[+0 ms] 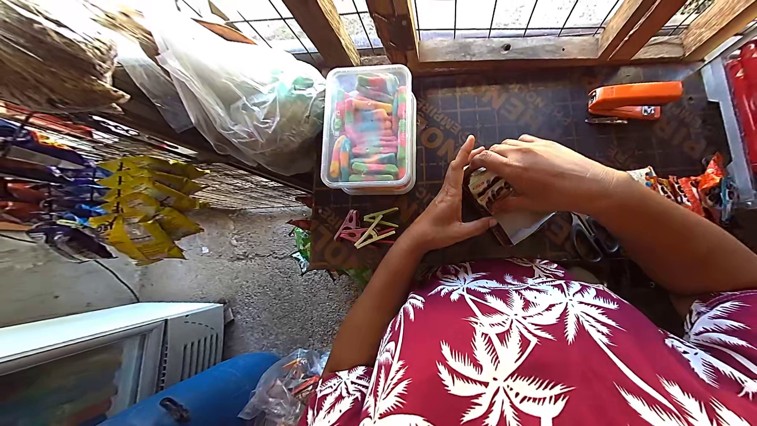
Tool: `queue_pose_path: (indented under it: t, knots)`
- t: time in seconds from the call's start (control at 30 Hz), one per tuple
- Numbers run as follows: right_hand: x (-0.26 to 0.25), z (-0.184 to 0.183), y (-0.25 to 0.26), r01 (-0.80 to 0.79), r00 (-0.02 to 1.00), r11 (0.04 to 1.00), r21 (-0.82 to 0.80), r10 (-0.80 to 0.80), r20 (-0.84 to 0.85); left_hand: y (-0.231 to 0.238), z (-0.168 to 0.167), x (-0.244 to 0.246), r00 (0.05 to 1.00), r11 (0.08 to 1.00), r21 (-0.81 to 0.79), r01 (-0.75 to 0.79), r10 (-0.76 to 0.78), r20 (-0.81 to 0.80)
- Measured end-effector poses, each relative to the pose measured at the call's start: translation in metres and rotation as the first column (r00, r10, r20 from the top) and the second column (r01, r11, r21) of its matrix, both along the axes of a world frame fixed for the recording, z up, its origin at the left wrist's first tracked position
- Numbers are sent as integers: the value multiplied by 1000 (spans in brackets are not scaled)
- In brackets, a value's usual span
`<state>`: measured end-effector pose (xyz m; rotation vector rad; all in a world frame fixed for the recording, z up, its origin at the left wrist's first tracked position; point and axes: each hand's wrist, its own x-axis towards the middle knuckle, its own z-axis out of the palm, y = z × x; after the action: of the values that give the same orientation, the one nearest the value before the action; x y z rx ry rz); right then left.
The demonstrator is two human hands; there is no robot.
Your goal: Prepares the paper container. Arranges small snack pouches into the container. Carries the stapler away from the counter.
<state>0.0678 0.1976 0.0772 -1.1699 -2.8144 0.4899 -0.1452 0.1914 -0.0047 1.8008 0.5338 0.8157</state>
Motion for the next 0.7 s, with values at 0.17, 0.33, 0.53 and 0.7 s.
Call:
queue_pose_path:
  t: [0.17, 0.33, 0.53, 0.7]
  knots:
    - [-3, -7, -25, 232, 972, 964, 133, -235, 11, -20, 9, -6, 966, 982, 131, -139, 163, -203]
    - [-7, -12, -45, 400, 913, 877, 267, -407, -32, -44, 15, -14, 944, 974, 152, -171, 206, -258]
    - [0, -16, -41, 472, 877, 879, 71, -460, -140, -52, 11, -18, 983, 989, 20, -148, 149, -108]
    - [9, -14, -48, 461, 887, 877, 136, -454, -79, -45, 16, -15, 968, 976, 53, -213, 218, -123]
